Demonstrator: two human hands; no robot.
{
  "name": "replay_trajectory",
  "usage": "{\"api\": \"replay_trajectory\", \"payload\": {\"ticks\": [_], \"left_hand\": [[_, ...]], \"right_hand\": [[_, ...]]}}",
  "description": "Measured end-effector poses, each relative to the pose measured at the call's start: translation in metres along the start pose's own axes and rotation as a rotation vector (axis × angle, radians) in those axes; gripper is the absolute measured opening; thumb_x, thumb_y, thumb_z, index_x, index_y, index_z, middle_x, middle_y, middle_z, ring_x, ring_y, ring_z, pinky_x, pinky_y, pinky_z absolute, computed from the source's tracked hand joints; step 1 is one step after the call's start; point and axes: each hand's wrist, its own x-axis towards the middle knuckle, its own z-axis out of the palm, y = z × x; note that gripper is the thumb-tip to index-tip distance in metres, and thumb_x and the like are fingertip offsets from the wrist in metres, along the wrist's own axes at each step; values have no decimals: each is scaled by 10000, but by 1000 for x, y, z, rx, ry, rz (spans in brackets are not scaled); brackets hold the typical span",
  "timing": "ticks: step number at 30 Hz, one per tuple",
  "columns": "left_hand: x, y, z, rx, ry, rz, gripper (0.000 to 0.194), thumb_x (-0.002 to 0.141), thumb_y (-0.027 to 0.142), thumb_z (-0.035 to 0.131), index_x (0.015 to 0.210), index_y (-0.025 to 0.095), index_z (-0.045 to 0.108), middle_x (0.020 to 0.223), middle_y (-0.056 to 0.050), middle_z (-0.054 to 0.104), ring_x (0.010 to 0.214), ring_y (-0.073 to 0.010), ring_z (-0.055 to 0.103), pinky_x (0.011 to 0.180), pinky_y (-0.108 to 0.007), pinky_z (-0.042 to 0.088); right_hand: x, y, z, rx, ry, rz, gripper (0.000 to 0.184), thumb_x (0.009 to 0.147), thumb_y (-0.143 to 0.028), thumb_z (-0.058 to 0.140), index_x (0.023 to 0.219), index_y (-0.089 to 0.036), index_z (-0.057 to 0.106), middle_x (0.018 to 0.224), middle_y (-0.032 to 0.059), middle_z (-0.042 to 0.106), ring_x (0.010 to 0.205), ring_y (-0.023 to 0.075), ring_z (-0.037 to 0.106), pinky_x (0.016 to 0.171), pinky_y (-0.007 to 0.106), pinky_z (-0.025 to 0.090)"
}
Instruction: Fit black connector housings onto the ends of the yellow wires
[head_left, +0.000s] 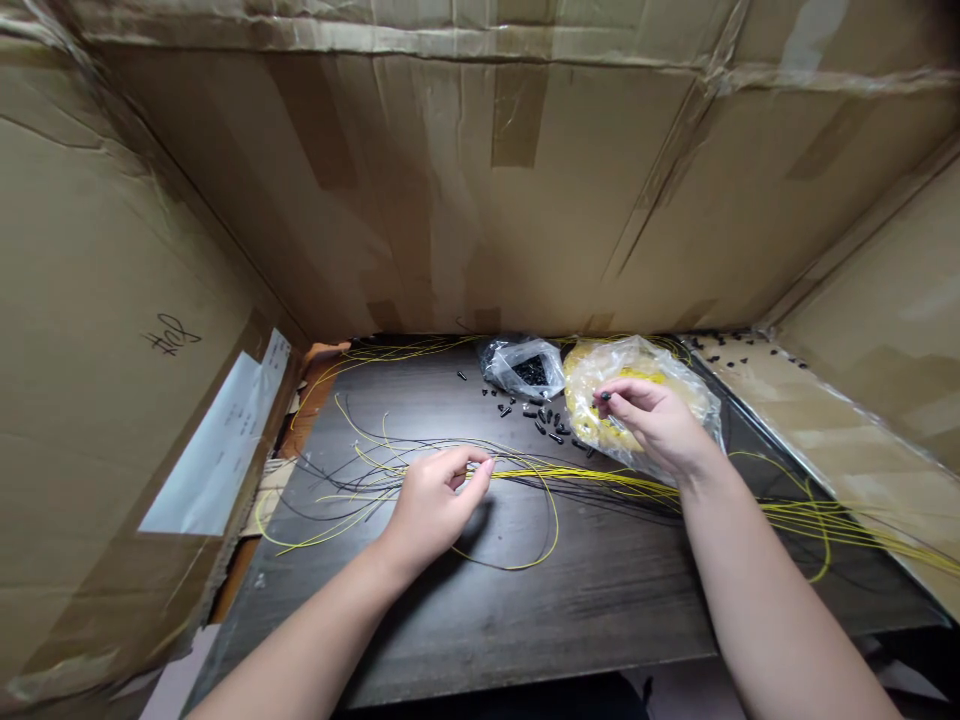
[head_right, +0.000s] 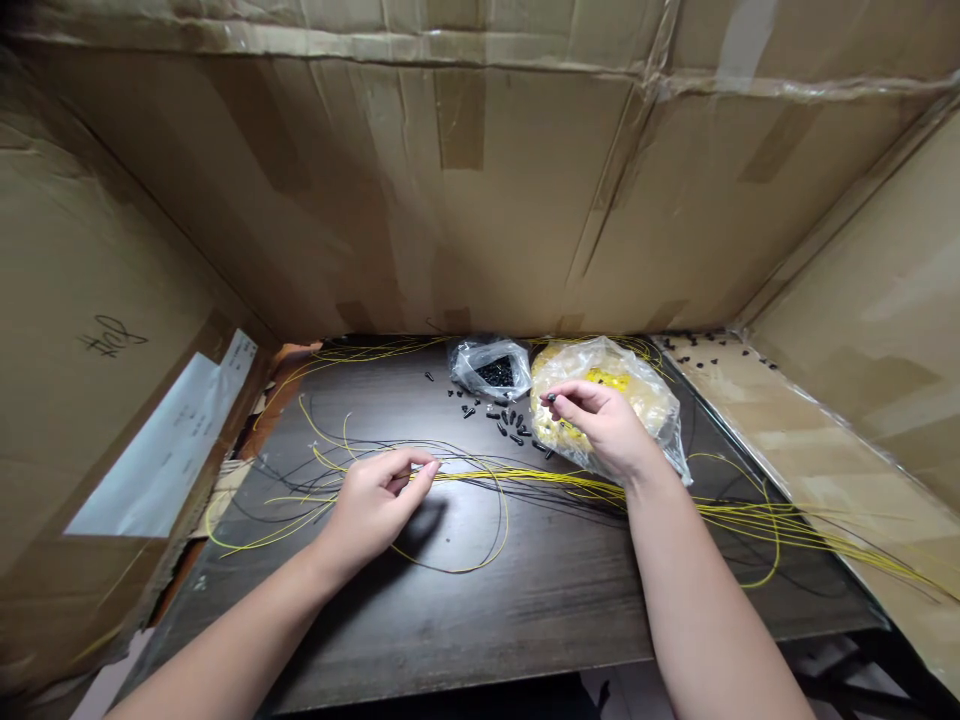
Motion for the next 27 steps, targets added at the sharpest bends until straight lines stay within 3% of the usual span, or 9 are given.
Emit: {"api": "replay_trajectory", "payload": {"ticks": [5,9,15,22,27], "left_hand": [[0,1,0,-11,16,5,194,922,312,578,845,196,712,545,54,468,518,-92,410,564,-238,320],[-1,2,-1,-18,18,7,194,922,312,581,846,194,715,555,47,485,529,-97,423,567,-239,328],[-2,0,-1,-4,21,17,198,925,314,574,862,195,718,563,41,491,549,-102,439,572,-237,334],[-2,0,0,-3,23,43,206,925,302,563,852,180,711,558,39,509,545,-103,447,576,-234,348],[-2,-2,-1,17,32,37,223,931,321,552,853,184,709,541,45,458,555,-109,449,586,-238,344]], "right_hand": [[-3,-6,10,6,-21,-1,284,752,-399,813,940,-207,721,902,41,708,805,147,638,753,273,525],[-1,0,16,-85,-8,-13,316,777,-440,778,973,-200,710,971,63,720,862,177,666,786,302,543],[29,13,31,-636,65,-104,330,930,-449,541,981,-157,686,915,81,732,803,189,680,727,306,545],[96,17,51,-948,-140,-175,147,872,-225,617,953,-192,735,948,68,744,844,199,672,787,306,500],[114,22,62,-1116,-284,-226,135,851,-192,642,936,-198,747,981,72,738,918,214,661,802,294,472]]}}
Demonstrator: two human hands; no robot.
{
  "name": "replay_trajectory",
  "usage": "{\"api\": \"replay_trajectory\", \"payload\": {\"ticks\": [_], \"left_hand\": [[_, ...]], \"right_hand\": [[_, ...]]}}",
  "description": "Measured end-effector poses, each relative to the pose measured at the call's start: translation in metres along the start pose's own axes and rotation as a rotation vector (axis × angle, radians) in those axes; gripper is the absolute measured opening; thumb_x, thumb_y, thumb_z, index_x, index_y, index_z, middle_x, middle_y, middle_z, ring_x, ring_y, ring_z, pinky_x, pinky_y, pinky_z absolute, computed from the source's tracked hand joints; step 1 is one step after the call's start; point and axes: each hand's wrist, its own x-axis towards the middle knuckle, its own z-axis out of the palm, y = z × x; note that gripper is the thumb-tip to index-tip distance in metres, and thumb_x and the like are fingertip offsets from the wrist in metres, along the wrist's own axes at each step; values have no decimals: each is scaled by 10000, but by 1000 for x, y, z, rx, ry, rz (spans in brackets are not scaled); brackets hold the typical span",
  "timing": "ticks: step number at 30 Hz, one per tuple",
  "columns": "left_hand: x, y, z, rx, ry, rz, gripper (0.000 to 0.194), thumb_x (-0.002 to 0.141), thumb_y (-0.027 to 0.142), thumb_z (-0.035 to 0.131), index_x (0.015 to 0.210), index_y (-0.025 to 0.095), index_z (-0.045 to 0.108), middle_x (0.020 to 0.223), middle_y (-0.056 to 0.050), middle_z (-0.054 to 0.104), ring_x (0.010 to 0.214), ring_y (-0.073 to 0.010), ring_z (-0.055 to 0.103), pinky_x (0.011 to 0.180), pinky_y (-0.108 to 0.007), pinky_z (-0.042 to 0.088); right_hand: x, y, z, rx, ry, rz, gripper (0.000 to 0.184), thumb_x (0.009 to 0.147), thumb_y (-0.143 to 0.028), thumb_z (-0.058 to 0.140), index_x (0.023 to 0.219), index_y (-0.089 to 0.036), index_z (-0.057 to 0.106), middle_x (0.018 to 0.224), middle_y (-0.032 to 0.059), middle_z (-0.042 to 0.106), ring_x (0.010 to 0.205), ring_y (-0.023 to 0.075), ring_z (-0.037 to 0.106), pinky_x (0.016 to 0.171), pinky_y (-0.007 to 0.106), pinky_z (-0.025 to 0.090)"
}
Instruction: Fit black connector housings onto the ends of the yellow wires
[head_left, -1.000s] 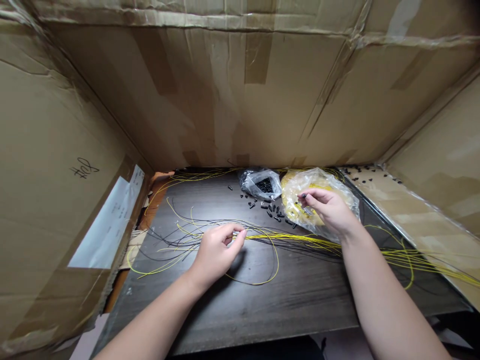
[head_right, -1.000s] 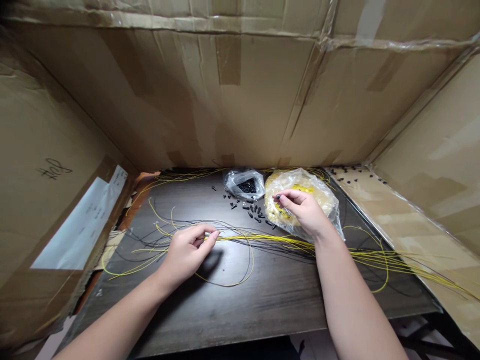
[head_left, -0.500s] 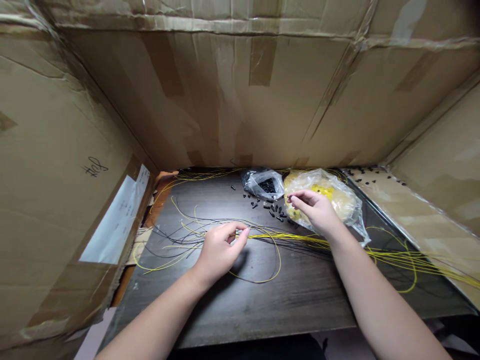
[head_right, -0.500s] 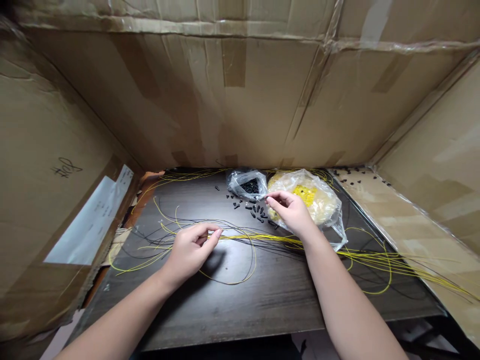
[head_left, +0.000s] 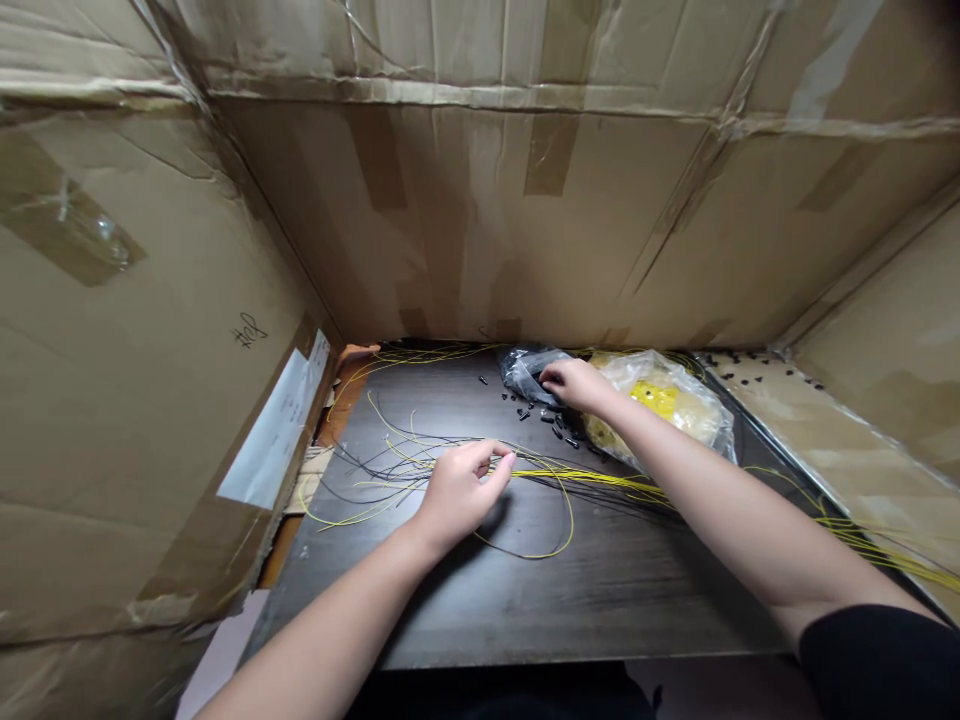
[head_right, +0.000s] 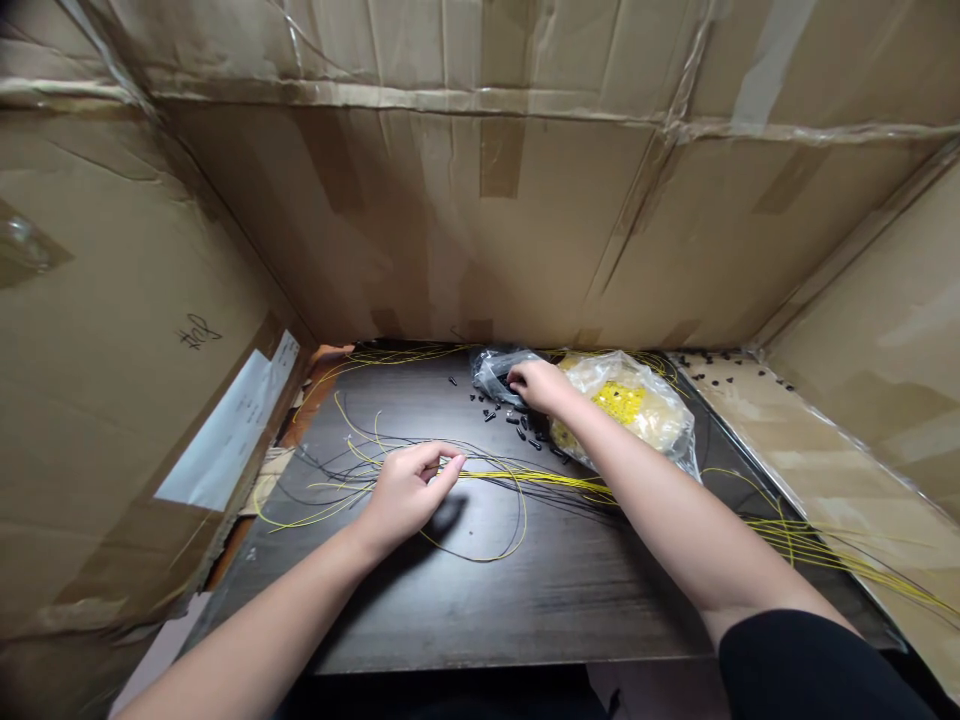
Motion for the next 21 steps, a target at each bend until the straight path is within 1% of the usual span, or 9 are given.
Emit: {"api": "replay_trajectory", "payload": {"ticks": [3,6,8,11,13,15,17,21], "left_hand": [[0,-1,0,1,-6,-1,229,934,327,546,860,183,709,550,40,479,559,-111,459,588,-237,348],[-1,-1,0,-1,-8,8,228,936,323,543,877,184,713,568,32,511,567,-112,474,592,-238,355],[-1,0,0,-4,-10,10,222,936,319,546,878,186,715,571,32,521,566,-112,478,590,-238,357],[-1,1,-1,0,-5,9,214,932,314,553,870,187,713,567,33,524,565,-112,481,591,-239,360],[-1,2,-1,1,-7,12,209,933,305,553,865,185,710,578,31,541,571,-111,487,598,-240,362],[-1,2,-2,-4,-14,17,203,934,295,551,864,184,706,601,27,570,578,-110,494,605,-240,364],[-1,2,-2,-7,-17,18,196,933,289,553,865,184,703,622,23,591,584,-108,498,610,-240,363],[-1,3,-3,-11,-8,22,190,932,292,559,863,185,699,628,23,599,584,-105,499,613,-238,359]], "right_hand": [[-1,-3,2,-53,-33,-37,141,857,-201,640,957,-214,739,977,49,735,910,195,656,777,267,462],[-7,-5,1,-96,-35,-50,149,864,-225,639,984,-220,728,956,37,730,878,183,651,748,253,456],[-14,-7,-3,-128,-4,-49,186,897,-239,604,1049,-208,708,1001,59,716,902,191,641,767,262,453],[-28,-15,-11,-179,64,-65,270,972,-234,477,1167,-167,651,1132,126,662,1009,222,604,833,294,438],[-36,-24,-12,-205,49,-125,281,993,-247,435,1158,-176,651,1115,127,653,1007,220,594,833,292,428],[-41,-35,-9,-225,-14,-206,248,987,-273,465,1088,-206,682,1027,94,664,935,200,606,785,273,425],[-42,-43,-1,-249,-66,-256,222,975,-279,498,1049,-215,698,977,78,664,877,188,611,738,263,418],[-39,-50,14,-291,-85,-261,213,978,-236,493,1036,-177,689,972,91,660,866,180,607,724,258,410]]}}
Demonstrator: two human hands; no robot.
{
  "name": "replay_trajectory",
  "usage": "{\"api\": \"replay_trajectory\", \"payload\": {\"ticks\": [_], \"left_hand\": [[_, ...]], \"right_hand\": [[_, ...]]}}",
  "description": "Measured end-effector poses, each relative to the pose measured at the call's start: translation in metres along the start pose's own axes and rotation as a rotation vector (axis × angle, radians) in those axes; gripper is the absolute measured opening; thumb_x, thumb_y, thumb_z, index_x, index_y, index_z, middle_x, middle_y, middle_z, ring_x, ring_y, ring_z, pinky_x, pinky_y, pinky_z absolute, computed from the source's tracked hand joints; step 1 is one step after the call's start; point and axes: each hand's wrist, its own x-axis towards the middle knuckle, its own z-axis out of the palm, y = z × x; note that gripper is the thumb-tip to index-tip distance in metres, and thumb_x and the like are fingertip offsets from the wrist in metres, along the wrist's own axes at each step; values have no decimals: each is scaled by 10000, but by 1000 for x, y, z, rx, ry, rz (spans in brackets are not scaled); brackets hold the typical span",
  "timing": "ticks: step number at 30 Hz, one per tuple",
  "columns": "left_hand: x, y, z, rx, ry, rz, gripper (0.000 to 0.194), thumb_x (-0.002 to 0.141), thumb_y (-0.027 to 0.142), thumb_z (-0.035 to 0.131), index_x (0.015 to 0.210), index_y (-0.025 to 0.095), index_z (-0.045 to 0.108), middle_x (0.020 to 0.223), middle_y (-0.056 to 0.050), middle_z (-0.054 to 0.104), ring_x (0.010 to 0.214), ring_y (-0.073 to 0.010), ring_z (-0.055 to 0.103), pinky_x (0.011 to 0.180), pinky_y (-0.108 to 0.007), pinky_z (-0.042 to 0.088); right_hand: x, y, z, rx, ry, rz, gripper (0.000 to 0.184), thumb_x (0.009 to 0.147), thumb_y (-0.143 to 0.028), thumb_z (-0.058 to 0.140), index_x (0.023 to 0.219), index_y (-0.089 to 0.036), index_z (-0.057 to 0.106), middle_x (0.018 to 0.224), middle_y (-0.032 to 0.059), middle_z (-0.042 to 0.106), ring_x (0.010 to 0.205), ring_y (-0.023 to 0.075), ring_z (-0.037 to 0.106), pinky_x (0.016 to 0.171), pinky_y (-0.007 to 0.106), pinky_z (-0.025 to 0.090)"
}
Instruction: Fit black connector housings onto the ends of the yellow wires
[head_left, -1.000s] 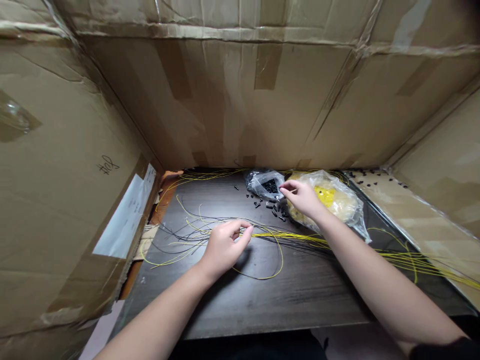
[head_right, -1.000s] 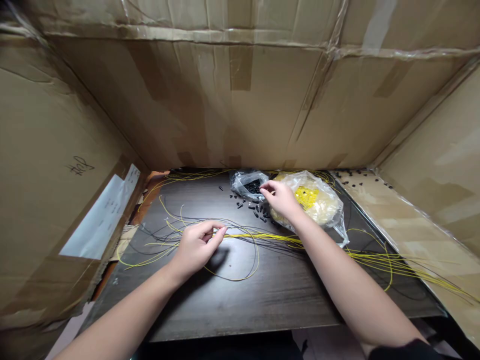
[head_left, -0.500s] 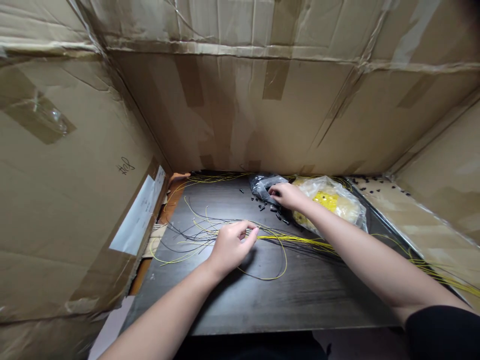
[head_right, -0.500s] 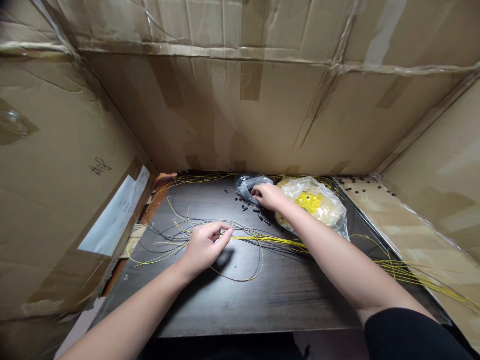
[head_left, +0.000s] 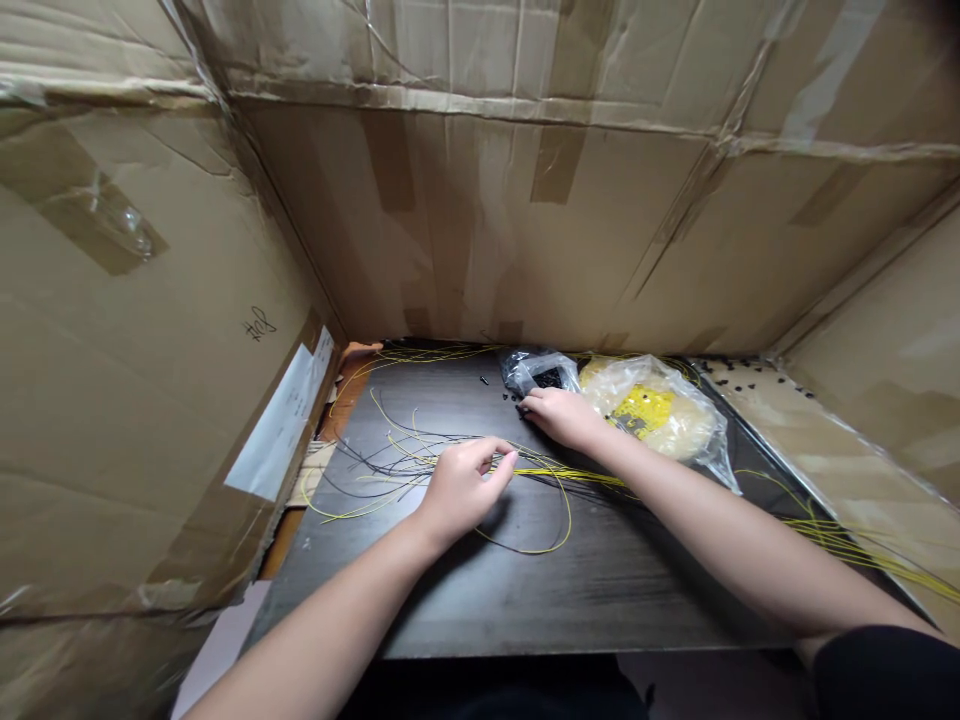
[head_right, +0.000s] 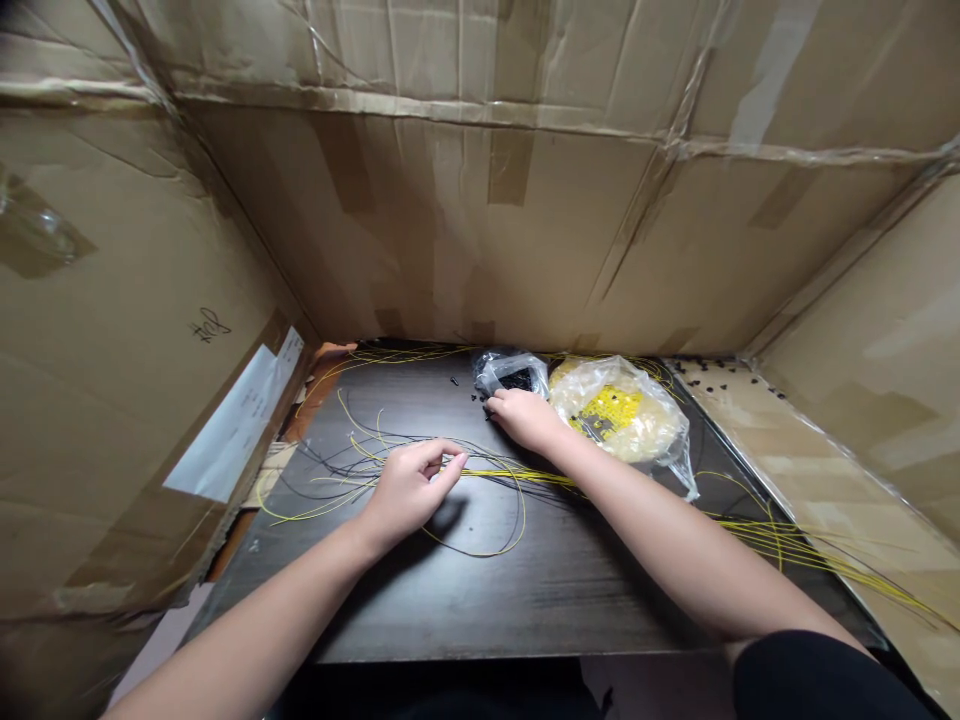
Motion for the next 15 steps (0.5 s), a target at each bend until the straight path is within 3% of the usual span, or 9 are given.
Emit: {"api": "replay_trajectory", "payload": {"ticks": [10,15], "left_hand": [[-1,1,0,18,-13,30,193,933,285,554,872,184,707,594,31,565,569,-105,488,605,-239,352],[-1,1,1,7,7,25,191,930,291,563,861,181,703,598,34,553,567,-100,475,607,-237,348]], "right_hand": [[-6,-8,7,7,54,-18,196,952,-147,473,893,-127,659,867,98,627,805,181,572,715,269,411],[-6,-7,6,96,136,-34,242,922,-89,487,1083,-125,666,932,100,618,854,187,574,755,283,444]]}}
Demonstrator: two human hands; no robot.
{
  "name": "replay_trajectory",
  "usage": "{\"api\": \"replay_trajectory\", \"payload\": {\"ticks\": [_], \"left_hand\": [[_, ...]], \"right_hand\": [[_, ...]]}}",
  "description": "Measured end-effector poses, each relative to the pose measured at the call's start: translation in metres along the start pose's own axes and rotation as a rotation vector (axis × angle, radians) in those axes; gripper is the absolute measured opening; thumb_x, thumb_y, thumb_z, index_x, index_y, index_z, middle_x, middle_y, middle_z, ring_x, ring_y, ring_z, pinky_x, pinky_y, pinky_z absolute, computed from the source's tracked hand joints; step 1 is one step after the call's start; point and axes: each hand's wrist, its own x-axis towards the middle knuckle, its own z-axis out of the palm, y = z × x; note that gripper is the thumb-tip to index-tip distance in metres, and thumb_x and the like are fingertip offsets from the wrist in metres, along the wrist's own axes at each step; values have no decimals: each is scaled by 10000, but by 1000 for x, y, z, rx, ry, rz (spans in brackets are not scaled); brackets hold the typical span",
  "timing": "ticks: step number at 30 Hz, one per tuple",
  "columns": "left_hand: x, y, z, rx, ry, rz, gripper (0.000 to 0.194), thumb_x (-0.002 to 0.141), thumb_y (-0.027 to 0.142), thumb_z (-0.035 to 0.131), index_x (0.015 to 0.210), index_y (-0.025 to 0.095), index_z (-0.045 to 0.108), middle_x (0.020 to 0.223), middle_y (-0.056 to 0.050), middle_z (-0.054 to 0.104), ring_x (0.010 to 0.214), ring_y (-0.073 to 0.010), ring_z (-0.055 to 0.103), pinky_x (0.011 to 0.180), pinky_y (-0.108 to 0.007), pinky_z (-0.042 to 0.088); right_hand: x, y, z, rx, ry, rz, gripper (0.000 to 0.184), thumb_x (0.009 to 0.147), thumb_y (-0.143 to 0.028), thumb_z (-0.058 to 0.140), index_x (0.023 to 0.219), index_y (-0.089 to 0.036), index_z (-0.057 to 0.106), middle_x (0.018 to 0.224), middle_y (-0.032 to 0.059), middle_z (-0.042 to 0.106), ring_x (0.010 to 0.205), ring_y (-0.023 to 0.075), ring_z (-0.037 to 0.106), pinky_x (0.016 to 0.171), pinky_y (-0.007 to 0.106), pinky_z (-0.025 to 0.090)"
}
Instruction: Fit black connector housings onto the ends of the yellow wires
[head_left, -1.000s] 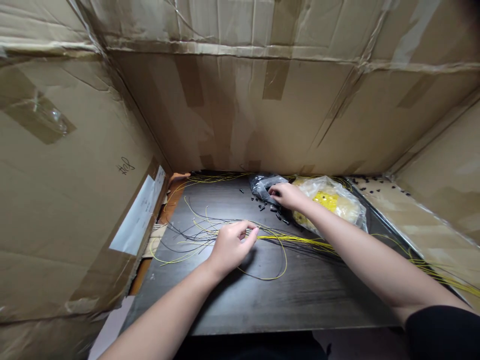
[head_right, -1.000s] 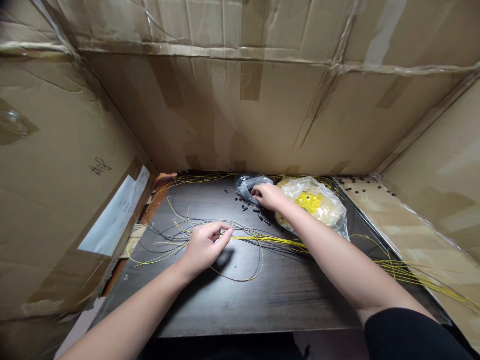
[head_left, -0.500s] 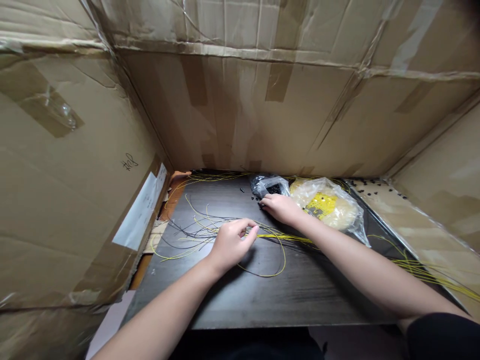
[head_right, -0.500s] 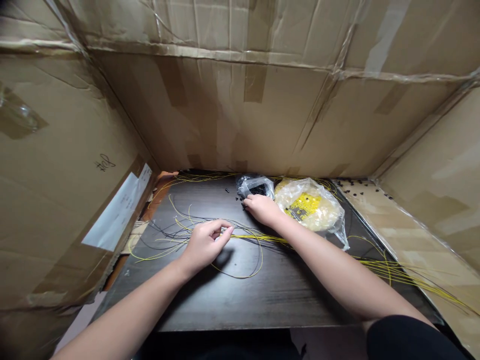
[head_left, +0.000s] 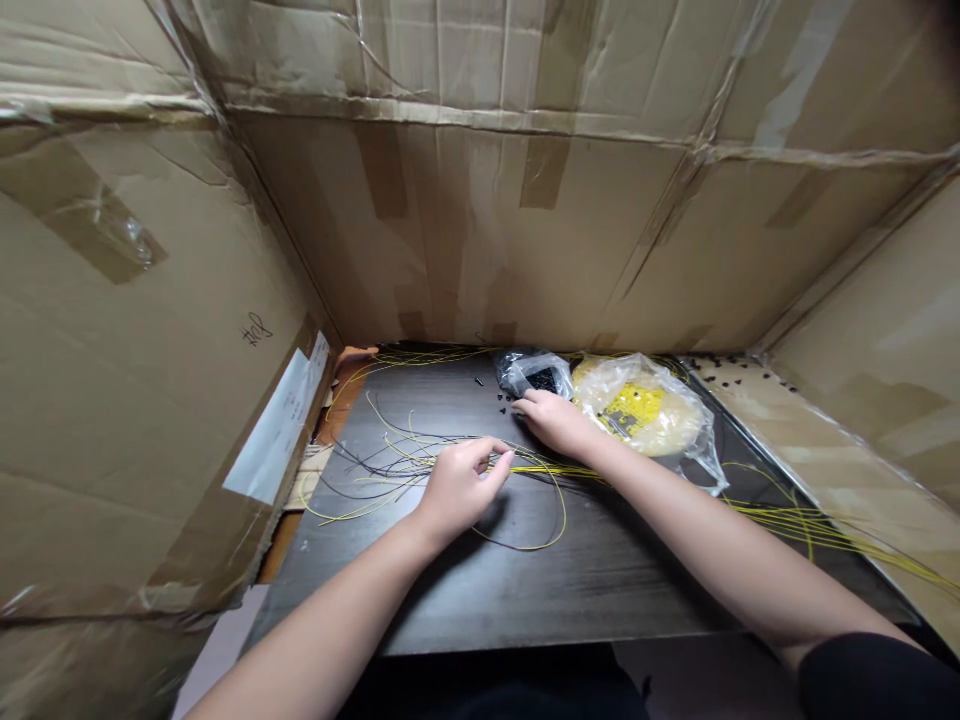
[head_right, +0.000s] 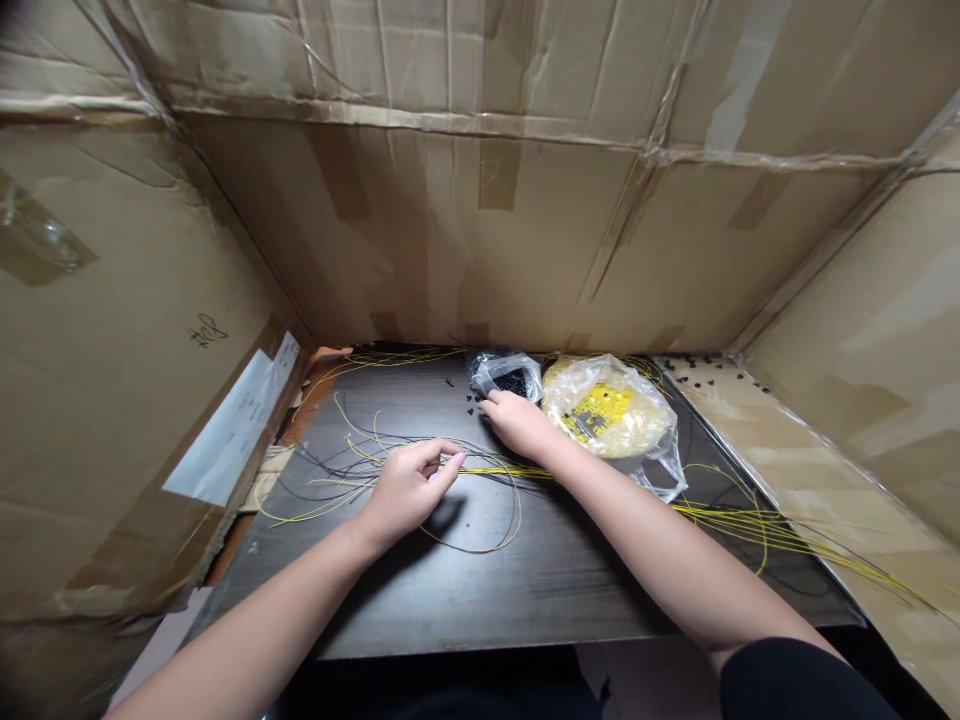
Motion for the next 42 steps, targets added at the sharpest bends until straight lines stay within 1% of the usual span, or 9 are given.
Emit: {"api": "replay_trajectory", "payload": {"ticks": [4,8,11,14,19,24,31,37,42], "left_hand": [[0,0,0,-10,17,-4,196,931,300,562,864,183,705,578,37,520,567,-104,468,601,-237,343],[-1,1,1,-22,21,3,198,929,306,565,859,183,705,570,39,509,562,-102,459,599,-235,338],[0,0,1,-31,16,6,195,925,302,570,852,180,704,567,42,501,550,-97,440,596,-234,332],[1,0,2,-38,23,-13,194,917,303,577,855,178,712,561,47,477,537,-93,412,588,-235,321],[3,0,2,-109,8,-62,212,902,319,586,835,170,722,536,61,389,518,-85,347,562,-236,286],[5,1,0,-300,-76,-186,252,884,377,600,845,156,716,538,70,288,507,-82,255,509,-236,210],[7,3,-2,-581,-185,-280,305,844,431,651,850,129,694,671,15,535,585,-89,381,561,-218,297],[8,2,-2,-653,-195,-318,324,836,451,666,820,127,674,600,42,474,545,-78,335,537,-214,278],[7,5,-2,-658,-181,-258,272,853,402,662,825,133,680,702,8,574,632,-98,450,600,-216,351]], "right_hand": [[-6,-5,-14,88,105,28,277,957,-97,436,1108,-137,666,1006,113,597,872,179,580,773,295,473],[-21,-9,-29,379,212,121,214,954,-132,462,1008,-171,666,1007,87,601,870,169,587,785,302,481],[-34,-9,-34,556,206,254,148,930,-182,514,909,-170,660,925,66,633,813,176,588,752,316,477],[-44,-16,-33,615,176,303,154,947,-245,511,913,-172,642,825,40,671,728,165,608,671,292,483],[-49,-49,-26,766,246,199,281,981,-236,470,1238,-213,584,852,20,680,761,151,640,711,281,511],[-51,-65,-16,664,363,28,295,982,-199,474,1243,-232,608,1091,73,687,948,183,654,845,328,518],[-54,-72,-17,748,429,40,113,956,-210,555,1020,-209,648,882,44,680,791,159,633,722,292,503],[-57,-75,-18,952,400,190,133,940,-315,600,956,-193,649,814,33,659,687,141,609,643,271,500],[-58,-78,-18,964,400,224,149,920,-328,629,918,-185,671,817,42,671,712,151,621,647,271,509]]}}
